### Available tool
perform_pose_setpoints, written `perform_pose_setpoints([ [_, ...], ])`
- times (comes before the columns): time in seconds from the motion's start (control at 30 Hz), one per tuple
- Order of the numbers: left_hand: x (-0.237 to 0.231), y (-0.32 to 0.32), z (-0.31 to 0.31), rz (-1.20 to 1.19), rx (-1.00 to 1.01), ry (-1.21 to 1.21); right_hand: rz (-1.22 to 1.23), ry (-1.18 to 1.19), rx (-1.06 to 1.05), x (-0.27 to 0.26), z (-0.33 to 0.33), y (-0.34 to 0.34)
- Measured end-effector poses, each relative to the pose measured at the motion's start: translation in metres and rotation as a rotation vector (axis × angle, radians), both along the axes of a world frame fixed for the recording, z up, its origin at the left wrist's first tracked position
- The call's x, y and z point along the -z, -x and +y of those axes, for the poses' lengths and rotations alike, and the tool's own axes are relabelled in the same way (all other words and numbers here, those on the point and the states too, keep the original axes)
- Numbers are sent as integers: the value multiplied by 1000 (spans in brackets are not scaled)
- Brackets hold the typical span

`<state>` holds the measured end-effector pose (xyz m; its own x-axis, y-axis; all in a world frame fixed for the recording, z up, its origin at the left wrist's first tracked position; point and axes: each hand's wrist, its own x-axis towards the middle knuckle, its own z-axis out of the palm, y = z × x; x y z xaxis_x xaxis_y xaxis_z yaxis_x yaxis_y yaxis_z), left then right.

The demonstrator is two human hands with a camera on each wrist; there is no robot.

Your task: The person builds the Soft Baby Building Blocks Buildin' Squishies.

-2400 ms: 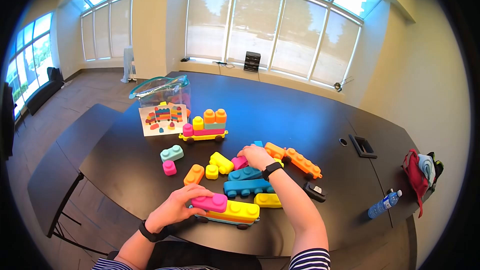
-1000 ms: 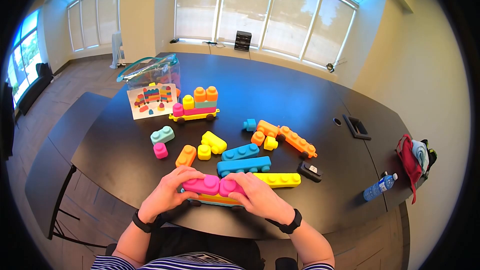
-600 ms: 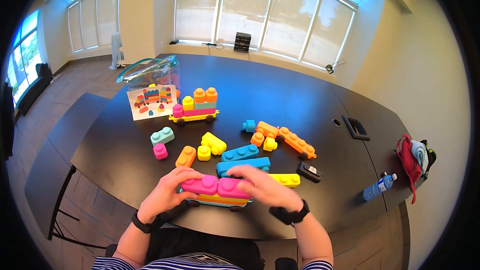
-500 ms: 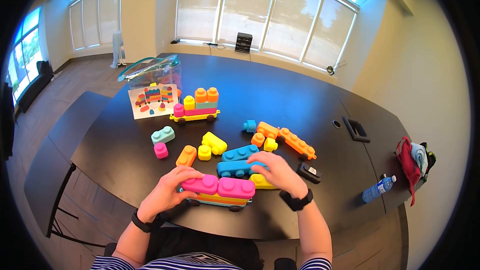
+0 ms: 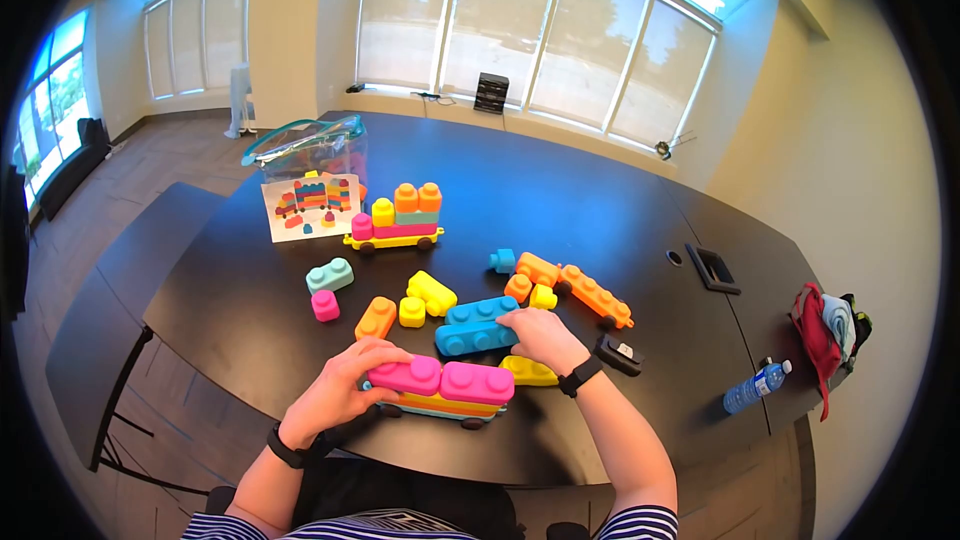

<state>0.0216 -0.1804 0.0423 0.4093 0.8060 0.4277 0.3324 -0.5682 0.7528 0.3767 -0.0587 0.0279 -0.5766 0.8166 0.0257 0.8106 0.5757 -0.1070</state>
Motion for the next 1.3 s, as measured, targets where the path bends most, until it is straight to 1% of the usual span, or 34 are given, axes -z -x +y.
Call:
perform_pose_setpoints([
  [0.1,1,0,-1,0,2,7,-77,-4,19,-12,-4,14],
  [0.2,-1,0,-2,-7,2,4,-104,-95,-1,-1,0,17],
  [0.3,-3,-1,-4,4,-9,7,-47,-90,-6,-2,4,10],
  [0.4,-4,-1,-6,1,-44,30,180,-124,-32,-29,-3,6],
  [0.43,-1,-1,-5,-15,-67,39,327,-92,-33,-40,-9,8],
  [0.53,11,-1,-1,-33,-89,72,562,-127,-91,-80,-38,24],
  [0.57,14,0,0,-34,-89,83,612,-79,-63,-92,-52,31],
  [0.67,16,0,1,-62,-77,185,713,15,-83,-102,-86,47],
  [0.7,18,0,2,-76,-75,166,666,57,-68,-108,-98,54],
  [0.73,20,0,4,-90,-72,148,661,25,-92,-99,-100,57],
  [0.77,22,-1,4,-103,-70,130,654,43,-77,-96,-104,60],
  [0.87,16,0,3,-74,-60,214,655,71,-63,-85,-109,64],
  [1.0,17,1,4,-87,-47,225,653,131,-84,-89,-112,65],
  [1.1,16,1,4,-87,-43,226,666,162,-58,-89,-113,64],
  [1.17,16,1,3,-75,-48,226,656,154,-27,-86,-114,66],
  [1.2,18,0,3,-81,-59,185,651,150,-10,-83,-115,67],
  [1.27,21,-1,4,-92,-80,101,664,69,-56,-74,-115,67],
  [1.3,20,0,3,-76,-77,118,671,29,-78,-69,-115,66],
])
